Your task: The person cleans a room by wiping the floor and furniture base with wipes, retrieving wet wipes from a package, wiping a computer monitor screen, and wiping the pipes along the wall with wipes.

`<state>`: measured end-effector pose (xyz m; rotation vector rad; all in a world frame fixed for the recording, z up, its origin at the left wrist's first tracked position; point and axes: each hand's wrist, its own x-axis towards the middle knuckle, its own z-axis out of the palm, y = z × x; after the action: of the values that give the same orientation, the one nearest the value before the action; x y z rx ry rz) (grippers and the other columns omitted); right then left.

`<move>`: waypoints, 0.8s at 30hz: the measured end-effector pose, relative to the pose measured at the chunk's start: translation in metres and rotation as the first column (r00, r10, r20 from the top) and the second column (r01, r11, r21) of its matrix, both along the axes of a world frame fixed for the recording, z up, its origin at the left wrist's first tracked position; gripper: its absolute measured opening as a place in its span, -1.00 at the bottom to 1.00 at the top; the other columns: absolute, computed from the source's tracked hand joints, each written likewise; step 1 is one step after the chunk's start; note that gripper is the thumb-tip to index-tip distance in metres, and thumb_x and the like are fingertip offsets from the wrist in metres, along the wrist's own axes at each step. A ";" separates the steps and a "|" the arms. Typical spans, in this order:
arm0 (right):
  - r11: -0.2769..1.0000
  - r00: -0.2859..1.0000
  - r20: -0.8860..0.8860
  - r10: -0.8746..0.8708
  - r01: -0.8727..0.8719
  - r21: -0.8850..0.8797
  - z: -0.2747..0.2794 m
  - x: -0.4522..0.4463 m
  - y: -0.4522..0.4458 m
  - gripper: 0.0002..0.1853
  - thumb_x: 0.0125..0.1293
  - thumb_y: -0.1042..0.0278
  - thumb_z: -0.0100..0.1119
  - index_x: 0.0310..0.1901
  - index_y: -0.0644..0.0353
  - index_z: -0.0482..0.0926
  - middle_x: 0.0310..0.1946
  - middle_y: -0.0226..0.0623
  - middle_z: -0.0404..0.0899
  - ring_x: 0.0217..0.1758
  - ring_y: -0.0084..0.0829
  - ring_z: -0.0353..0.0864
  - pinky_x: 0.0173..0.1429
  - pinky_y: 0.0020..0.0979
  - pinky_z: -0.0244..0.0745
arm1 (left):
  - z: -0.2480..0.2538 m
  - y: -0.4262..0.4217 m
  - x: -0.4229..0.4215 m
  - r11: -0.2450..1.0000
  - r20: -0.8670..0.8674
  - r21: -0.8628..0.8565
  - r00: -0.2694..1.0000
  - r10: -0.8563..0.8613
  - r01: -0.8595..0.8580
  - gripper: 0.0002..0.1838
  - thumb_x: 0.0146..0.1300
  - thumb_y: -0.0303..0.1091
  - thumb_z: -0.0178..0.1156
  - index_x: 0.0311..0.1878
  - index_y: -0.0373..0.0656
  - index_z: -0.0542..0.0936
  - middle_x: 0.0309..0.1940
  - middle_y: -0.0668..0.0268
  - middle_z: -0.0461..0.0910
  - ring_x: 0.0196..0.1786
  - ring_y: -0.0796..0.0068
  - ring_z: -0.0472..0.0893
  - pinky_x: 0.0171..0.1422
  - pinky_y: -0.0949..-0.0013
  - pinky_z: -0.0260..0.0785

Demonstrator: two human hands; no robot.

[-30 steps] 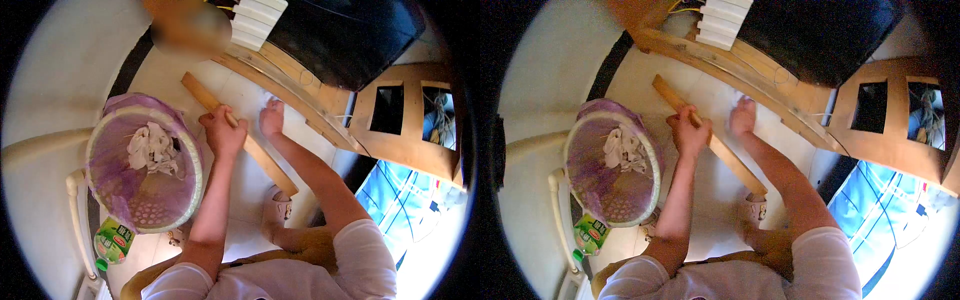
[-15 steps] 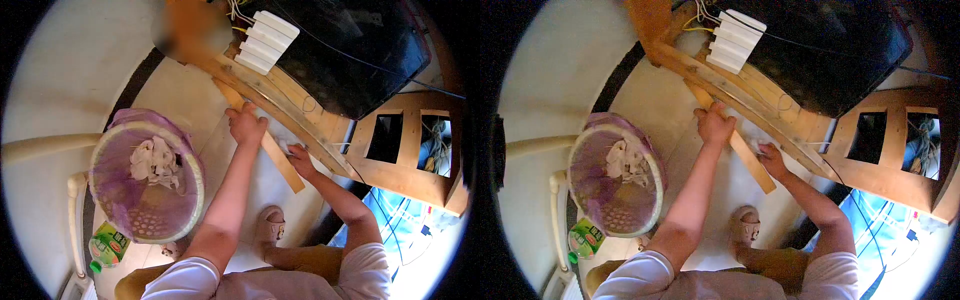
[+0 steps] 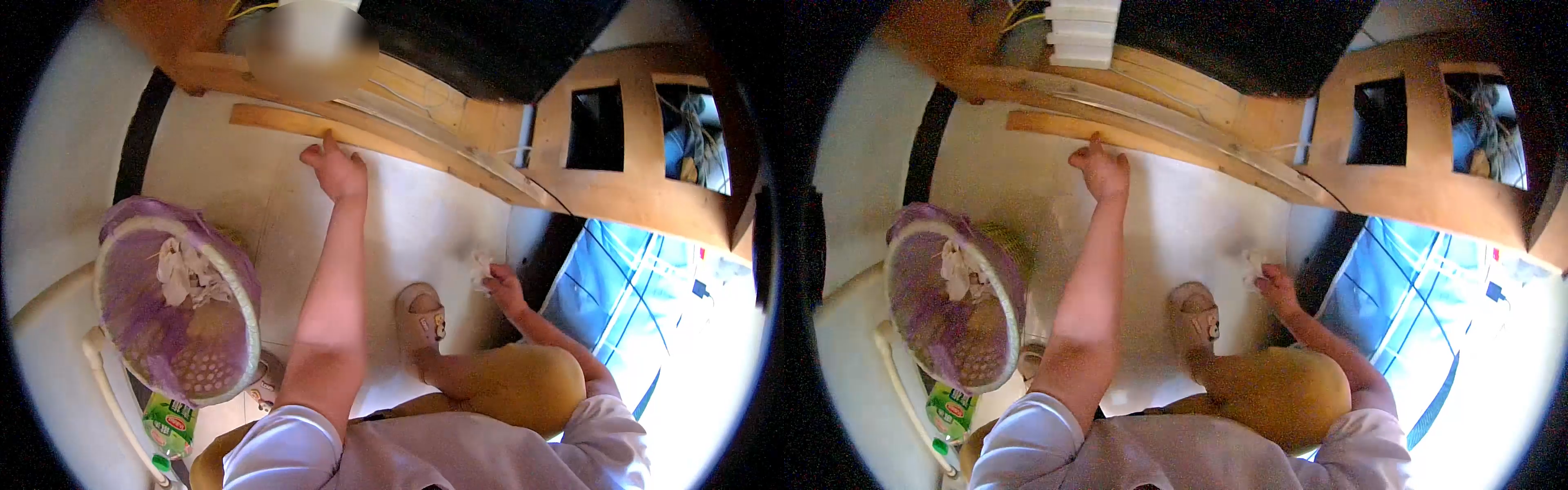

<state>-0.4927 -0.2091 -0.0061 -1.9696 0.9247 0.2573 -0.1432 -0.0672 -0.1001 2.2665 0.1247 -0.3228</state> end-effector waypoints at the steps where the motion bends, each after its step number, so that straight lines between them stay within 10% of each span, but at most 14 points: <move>1: 0.988 0.990 -0.065 -0.123 0.128 0.085 0.000 -0.008 0.012 -0.71 0.15 0.50 0.11 -0.05 0.25 0.55 -0.38 -0.32 0.52 -0.39 -0.38 0.44 -0.25 -0.37 0.38 | -0.016 -0.004 -0.009 0.997 0.133 -0.004 0.988 -0.076 0.077 -0.38 -0.02 -0.52 0.28 0.20 -0.16 0.38 0.14 -0.07 0.20 0.06 -0.05 0.44 0.09 0.18 0.42; 4: 0.866 0.930 -0.021 -0.366 0.349 0.360 -0.014 -0.033 0.048 -0.54 0.19 0.57 0.12 0.17 0.24 0.43 -0.12 -0.26 0.57 -0.06 -0.34 0.53 0.01 -0.33 0.44 | -0.118 -0.040 -0.001 0.957 0.274 -0.245 0.958 -0.088 0.158 -0.39 -0.03 -0.53 0.27 0.18 -0.22 0.39 0.06 -0.08 0.29 0.01 -0.04 0.46 0.06 0.18 0.41; 6: 0.951 0.946 -0.123 -0.299 0.305 0.040 -0.024 -0.065 0.068 -0.42 0.19 0.60 0.13 0.29 0.29 0.27 0.03 -0.14 0.52 0.13 -0.29 0.47 0.17 -0.31 0.38 | -0.113 -0.044 -0.001 0.889 0.141 -0.390 0.970 -0.200 0.240 -0.43 -0.04 -0.50 0.29 0.13 -0.25 0.42 -0.02 -0.05 0.39 -0.03 0.01 0.46 0.04 0.18 0.40; 9: 0.891 0.891 -0.065 -0.449 0.452 0.042 -0.026 -0.067 0.075 -0.55 0.24 0.51 0.08 0.20 0.21 0.40 -0.15 -0.31 0.52 -0.11 -0.48 0.47 -0.04 -0.40 0.40 | -0.064 -0.027 0.025 0.781 -0.024 -0.496 0.893 -0.449 0.380 -0.51 -0.04 -0.41 0.32 0.03 -0.28 0.49 -0.12 0.02 0.48 -0.10 0.09 0.50 0.03 0.17 0.39; 11: 0.816 0.815 -0.023 -0.579 0.578 -0.015 -0.055 -0.088 0.050 -0.51 0.22 0.56 0.04 0.22 0.20 0.37 -0.08 -0.29 0.51 -0.06 -0.44 0.47 0.02 -0.41 0.39 | -0.065 -0.020 0.026 0.878 0.064 -0.171 0.894 -0.443 0.447 -0.53 -0.02 -0.38 0.32 0.02 -0.25 0.52 -0.15 0.03 0.51 -0.15 0.17 0.53 0.02 0.22 0.41; 14: 0.726 0.848 0.202 -0.489 0.525 -0.445 -0.082 -0.100 0.012 -0.50 0.21 0.57 0.00 0.23 0.19 0.36 0.00 -0.27 0.50 0.00 -0.37 0.48 0.10 -0.42 0.36 | -0.049 -0.003 0.003 0.932 0.134 -0.204 0.952 -0.277 0.300 -0.54 0.02 -0.38 0.29 0.05 -0.23 0.53 -0.15 0.05 0.51 -0.13 0.25 0.54 0.02 0.28 0.41; 24: 0.463 0.675 0.117 -0.729 0.611 -0.642 -0.116 -0.130 -0.093 -0.59 0.23 0.48 0.05 0.15 0.23 0.42 0.04 -0.21 0.47 0.06 -0.28 0.44 0.15 -0.33 0.33 | -0.029 0.042 -0.033 0.812 0.085 -0.288 0.858 -0.507 0.508 -0.57 0.09 -0.47 0.22 0.09 -0.20 0.51 -0.08 0.17 0.49 -0.15 0.38 0.53 -0.03 0.34 0.44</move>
<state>-0.6226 -0.3021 -0.1225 -1.9697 2.0616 -0.4311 -0.1763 -0.0247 -0.1290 1.9597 -0.5171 -0.5754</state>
